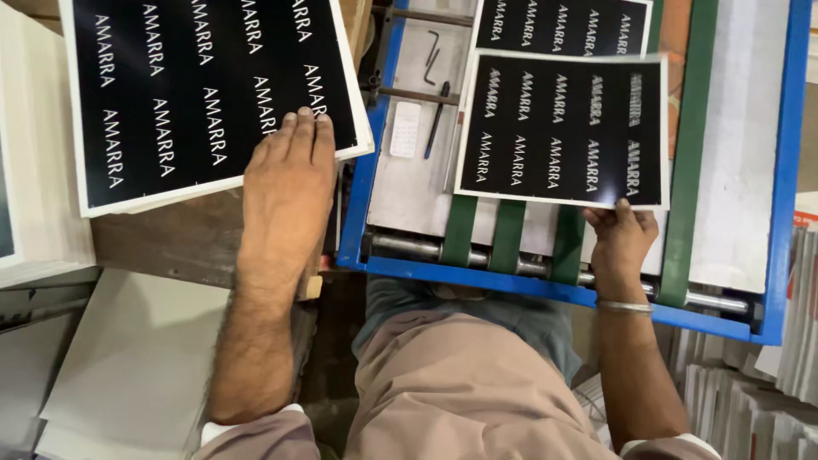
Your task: The person picks up printed sheets from a stack and places them one by one onto the conveyor belt of a machine, aligning them as they are fed into the system.
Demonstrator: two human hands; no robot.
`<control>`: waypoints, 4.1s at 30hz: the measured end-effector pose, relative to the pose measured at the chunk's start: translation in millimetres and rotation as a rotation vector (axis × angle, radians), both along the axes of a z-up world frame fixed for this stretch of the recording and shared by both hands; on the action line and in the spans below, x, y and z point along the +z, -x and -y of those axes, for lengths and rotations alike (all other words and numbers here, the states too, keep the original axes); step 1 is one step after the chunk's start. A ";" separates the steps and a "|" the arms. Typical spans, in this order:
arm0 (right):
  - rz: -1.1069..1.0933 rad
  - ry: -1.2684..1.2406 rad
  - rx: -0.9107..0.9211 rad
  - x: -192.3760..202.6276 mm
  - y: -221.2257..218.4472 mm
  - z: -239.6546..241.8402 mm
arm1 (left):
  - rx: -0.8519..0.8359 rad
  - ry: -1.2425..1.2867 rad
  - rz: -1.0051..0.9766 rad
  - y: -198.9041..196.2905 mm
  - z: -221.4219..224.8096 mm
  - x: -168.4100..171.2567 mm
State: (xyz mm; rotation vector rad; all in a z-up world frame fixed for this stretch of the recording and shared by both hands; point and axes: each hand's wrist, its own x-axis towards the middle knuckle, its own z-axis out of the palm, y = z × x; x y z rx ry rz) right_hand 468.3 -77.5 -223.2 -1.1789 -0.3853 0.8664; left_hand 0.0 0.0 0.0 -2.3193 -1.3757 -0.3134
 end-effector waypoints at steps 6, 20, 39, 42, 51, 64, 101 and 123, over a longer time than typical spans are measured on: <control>-0.033 0.077 -0.035 -29.4 -5.1 50.6 | -0.048 -0.109 0.058 -3.6 0.5 0.4; -0.151 0.138 0.050 -18.9 33.0 75.5 | -0.082 -0.016 0.212 -10.1 1.3 12.2; -0.185 0.209 0.190 22.2 27.4 23.0 | -0.059 -0.017 0.227 -7.7 -0.4 1.5; -0.173 0.200 0.195 16.4 22.8 18.5 | -0.070 -0.017 0.244 -8.2 0.1 4.0; -0.132 0.219 0.237 1.1 18.0 -15.0 | -0.088 -0.024 0.286 -8.2 0.3 4.8; -0.133 0.185 0.393 45.0 57.2 -4.4 | -0.185 0.133 0.390 7.8 -3.5 33.6; -0.094 0.148 0.004 -37.1 12.0 84.2 | -0.121 -0.066 0.196 -11.5 -5.0 10.2; -0.217 0.171 0.122 1.5 12.3 26.6 | -0.097 -0.072 0.228 -11.6 -6.5 5.4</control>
